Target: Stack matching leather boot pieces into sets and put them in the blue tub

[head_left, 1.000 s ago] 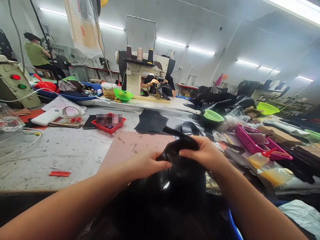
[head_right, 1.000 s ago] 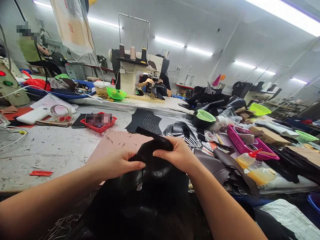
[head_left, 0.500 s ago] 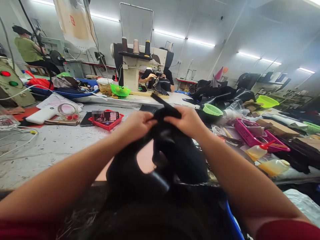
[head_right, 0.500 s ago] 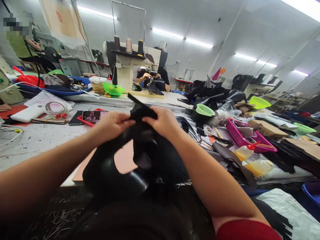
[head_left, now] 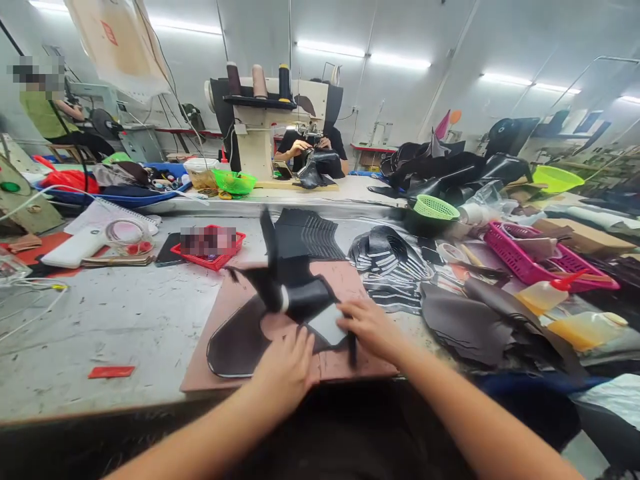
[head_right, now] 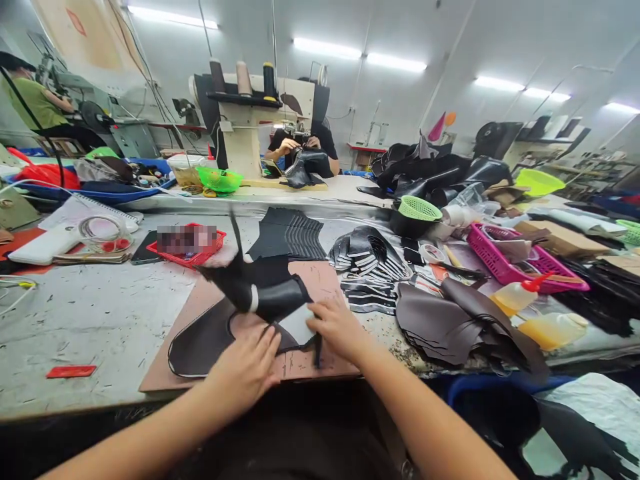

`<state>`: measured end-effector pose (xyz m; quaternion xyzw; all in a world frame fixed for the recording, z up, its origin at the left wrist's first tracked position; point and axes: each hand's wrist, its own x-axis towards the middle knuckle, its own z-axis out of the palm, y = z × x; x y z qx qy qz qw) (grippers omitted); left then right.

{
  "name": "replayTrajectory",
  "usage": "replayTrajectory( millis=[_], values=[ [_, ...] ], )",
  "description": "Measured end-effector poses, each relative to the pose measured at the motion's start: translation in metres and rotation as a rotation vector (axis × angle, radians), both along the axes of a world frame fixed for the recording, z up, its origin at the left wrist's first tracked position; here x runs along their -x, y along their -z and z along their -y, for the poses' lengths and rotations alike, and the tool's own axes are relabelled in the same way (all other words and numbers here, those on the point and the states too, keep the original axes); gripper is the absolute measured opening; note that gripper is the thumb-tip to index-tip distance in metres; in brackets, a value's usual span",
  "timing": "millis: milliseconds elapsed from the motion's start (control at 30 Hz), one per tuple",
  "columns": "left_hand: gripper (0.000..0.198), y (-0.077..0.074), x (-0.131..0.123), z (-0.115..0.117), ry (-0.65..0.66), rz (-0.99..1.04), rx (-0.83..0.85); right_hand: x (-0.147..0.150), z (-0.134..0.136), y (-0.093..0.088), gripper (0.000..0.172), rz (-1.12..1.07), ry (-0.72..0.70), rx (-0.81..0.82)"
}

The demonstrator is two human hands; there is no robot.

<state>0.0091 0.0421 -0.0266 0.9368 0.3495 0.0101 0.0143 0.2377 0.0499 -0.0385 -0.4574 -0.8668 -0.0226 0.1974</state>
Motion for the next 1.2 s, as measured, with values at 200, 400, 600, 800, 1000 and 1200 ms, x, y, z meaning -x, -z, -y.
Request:
replayTrajectory(
  millis=[200, 400, 600, 800, 1000, 1200],
  values=[
    [0.077, 0.034, -0.006, 0.001, -0.025, 0.025, 0.063, 0.039, 0.026, 0.015, 0.050, -0.131, 0.037, 0.212],
    [0.036, 0.009, 0.044, -0.041, 0.123, 0.123, 0.264, 0.076, 0.021, 0.028, 0.071, -0.082, -0.016, 0.389],
    [0.053, 0.021, 0.099, -0.054, -0.029, 0.025, 0.140, 0.062, 0.011, 0.016, 0.059, -0.228, -0.029, 0.582],
    [0.057, 0.029, 0.063, 0.001, -0.063, -0.006, 0.087, 0.047, -0.054, -0.008, 0.036, -0.589, 0.415, 0.552],
    [0.032, 0.016, 0.062, -0.053, 0.077, 0.038, -0.065, 0.053, -0.105, -0.010, 0.018, -0.846, 0.521, 0.675],
    [0.043, 0.035, 0.068, -0.068, 0.134, 0.026, -0.069, 0.037, -0.088, -0.006, 0.017, -1.241, 0.381, 0.642]
  ],
)
